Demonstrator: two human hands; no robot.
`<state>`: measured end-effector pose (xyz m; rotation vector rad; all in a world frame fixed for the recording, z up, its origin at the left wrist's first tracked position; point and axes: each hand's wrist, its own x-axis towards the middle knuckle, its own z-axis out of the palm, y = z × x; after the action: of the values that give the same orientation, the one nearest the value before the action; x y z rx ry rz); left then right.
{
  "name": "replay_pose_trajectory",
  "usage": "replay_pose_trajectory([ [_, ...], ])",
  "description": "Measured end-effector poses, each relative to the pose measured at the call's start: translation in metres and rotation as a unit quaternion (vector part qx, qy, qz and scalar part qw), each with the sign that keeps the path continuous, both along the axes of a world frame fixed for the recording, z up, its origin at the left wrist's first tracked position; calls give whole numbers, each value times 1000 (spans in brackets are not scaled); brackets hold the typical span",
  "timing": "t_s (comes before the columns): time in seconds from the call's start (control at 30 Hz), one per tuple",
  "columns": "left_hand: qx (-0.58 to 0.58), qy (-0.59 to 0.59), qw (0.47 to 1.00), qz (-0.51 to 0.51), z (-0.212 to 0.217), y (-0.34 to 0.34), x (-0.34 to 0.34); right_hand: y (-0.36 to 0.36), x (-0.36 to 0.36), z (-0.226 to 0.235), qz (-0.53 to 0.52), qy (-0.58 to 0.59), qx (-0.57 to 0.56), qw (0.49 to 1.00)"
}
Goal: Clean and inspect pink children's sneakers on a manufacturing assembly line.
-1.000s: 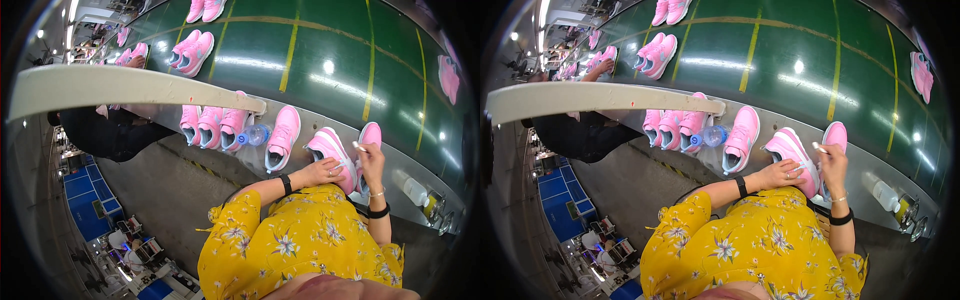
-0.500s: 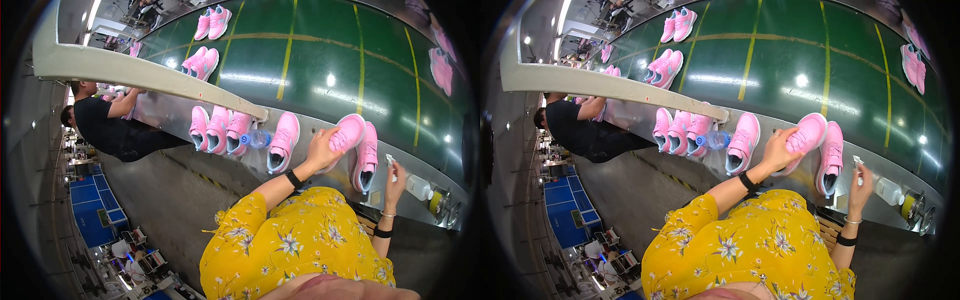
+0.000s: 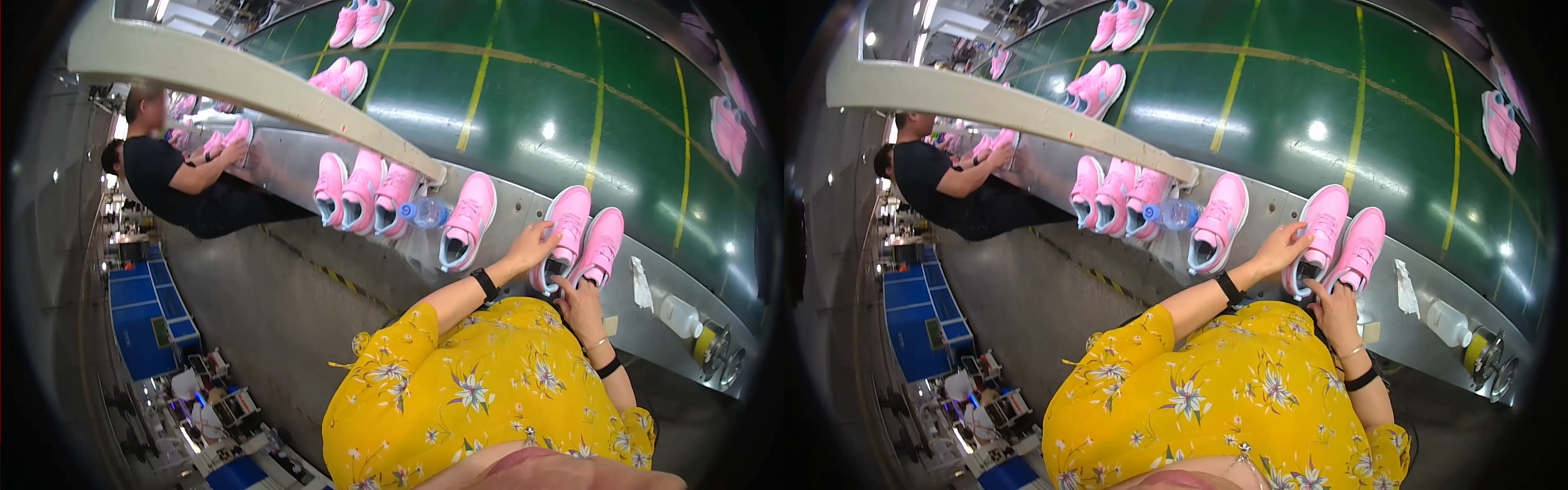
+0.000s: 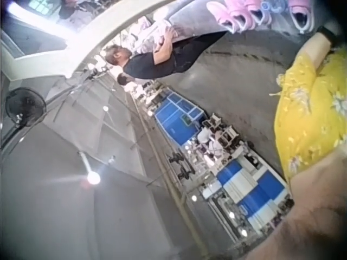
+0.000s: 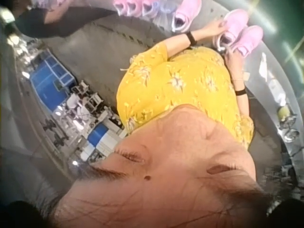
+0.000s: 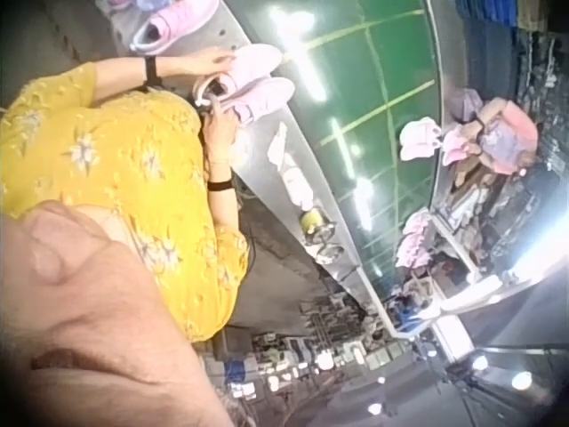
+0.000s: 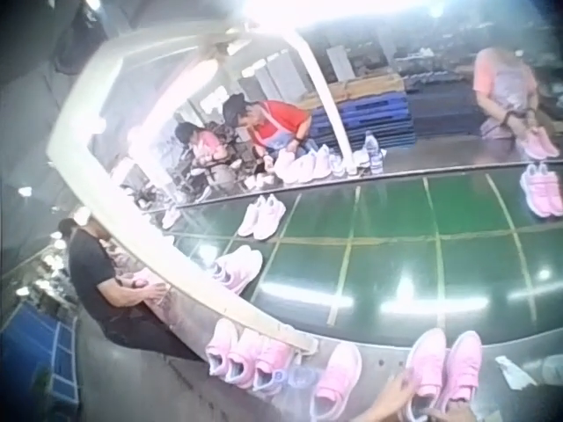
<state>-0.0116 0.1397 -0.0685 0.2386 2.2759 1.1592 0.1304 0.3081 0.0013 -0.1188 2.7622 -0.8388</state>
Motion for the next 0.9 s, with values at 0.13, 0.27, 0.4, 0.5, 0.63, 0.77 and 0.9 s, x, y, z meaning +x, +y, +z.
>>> replay_pose_trajectory([
  [0.13,121,-15,992,23,-3,-8,11,-5,-11,-26,-29,16,-12,999],
  [0.27,165,-18,984,66,21,-28,11,20,-38,1,-47,65,-96,992],
  [0.4,107,101,983,106,68,-57,15,76,-78,24,-167,-106,-277,940],
  [0.5,89,176,972,126,80,-83,25,109,-112,10,-217,-47,-345,912],
  [0.63,37,234,947,216,94,-123,33,119,-181,14,-102,142,-127,976],
  [0.77,-93,355,876,313,92,-182,22,155,-245,-29,-60,189,66,978],
  [0.9,-288,371,839,277,92,-241,3,164,-262,-76,-121,144,271,944],
])
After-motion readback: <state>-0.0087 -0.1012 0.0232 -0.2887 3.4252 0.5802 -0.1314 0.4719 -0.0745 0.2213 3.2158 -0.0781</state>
